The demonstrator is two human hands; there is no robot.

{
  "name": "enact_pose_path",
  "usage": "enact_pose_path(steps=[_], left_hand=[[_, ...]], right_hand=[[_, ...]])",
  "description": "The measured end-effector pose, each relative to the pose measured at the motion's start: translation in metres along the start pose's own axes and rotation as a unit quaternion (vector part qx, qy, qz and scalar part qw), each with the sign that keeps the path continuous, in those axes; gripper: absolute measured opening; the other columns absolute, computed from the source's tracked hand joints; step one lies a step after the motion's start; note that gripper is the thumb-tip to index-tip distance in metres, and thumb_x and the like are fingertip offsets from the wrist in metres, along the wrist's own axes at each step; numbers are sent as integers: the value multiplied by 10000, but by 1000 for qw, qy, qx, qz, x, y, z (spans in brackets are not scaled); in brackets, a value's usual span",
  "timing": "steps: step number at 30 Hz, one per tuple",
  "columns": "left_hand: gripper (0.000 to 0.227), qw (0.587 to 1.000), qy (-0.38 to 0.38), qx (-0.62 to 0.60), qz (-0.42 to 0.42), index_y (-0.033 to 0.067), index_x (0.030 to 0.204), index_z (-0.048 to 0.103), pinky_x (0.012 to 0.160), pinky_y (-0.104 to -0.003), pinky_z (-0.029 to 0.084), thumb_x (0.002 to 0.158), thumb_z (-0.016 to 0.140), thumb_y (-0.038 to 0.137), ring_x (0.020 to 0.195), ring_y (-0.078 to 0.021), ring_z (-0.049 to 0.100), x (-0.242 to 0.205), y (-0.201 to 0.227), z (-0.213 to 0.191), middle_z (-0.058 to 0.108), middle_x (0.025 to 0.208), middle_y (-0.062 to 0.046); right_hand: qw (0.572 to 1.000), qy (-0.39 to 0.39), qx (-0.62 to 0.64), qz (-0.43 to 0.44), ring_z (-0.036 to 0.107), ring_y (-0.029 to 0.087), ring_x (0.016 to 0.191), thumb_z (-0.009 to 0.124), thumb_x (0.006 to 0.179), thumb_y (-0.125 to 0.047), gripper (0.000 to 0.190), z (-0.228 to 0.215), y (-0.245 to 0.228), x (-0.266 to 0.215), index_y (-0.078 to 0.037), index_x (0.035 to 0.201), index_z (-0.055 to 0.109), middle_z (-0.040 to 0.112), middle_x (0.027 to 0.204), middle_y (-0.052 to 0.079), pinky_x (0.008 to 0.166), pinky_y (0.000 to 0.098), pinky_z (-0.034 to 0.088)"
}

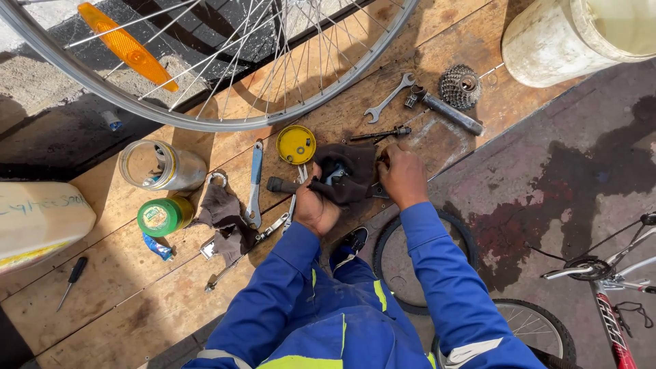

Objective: Cleaning a bicycle component using a degreasing liquid and a rag on a workbench.

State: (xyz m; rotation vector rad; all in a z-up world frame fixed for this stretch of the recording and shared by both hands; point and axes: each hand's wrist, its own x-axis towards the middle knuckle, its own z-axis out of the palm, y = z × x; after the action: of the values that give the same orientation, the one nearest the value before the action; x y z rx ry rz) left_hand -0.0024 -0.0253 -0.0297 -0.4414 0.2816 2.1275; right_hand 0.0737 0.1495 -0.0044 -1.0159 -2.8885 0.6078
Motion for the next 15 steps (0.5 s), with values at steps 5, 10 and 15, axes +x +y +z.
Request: enact_pose_path(steps=[5, 10, 15], left_hand=[[381, 999, 0, -15, 28, 34, 1253, 618, 1056, -494, 488, 1022, 485, 305, 1174, -361, 610, -7, 3, 4, 630, 1271, -217], [407, 1000, 13, -14, 15, 34, 1263, 616, 1072, -509, 467, 1011, 495, 329, 1199, -367, 597, -11, 13, -3, 622, 1287, -211], [391, 999, 38, -3, -32, 29, 1252, 617, 1076, -508, 461, 1005, 497, 307, 1203, -369, 591, -17, 23, 3, 627, 1280, -203]], right_hand=[[999, 3, 40, -18, 667, 447, 802, 685, 835, -134, 156, -16, 1, -8, -36, 946, 639, 585, 882, 140, 689, 536, 534], [998, 23, 52, -24, 654, 476, 787, 726, 768, -151, 186, -17, -8, -23, -54, 906, 648, 599, 829, 153, 704, 583, 518], [993, -7, 114, -1, 666, 426, 848, 654, 820, -97, 206, -1, -11, -36, -120, 1022, 679, 607, 908, 126, 755, 522, 556]])
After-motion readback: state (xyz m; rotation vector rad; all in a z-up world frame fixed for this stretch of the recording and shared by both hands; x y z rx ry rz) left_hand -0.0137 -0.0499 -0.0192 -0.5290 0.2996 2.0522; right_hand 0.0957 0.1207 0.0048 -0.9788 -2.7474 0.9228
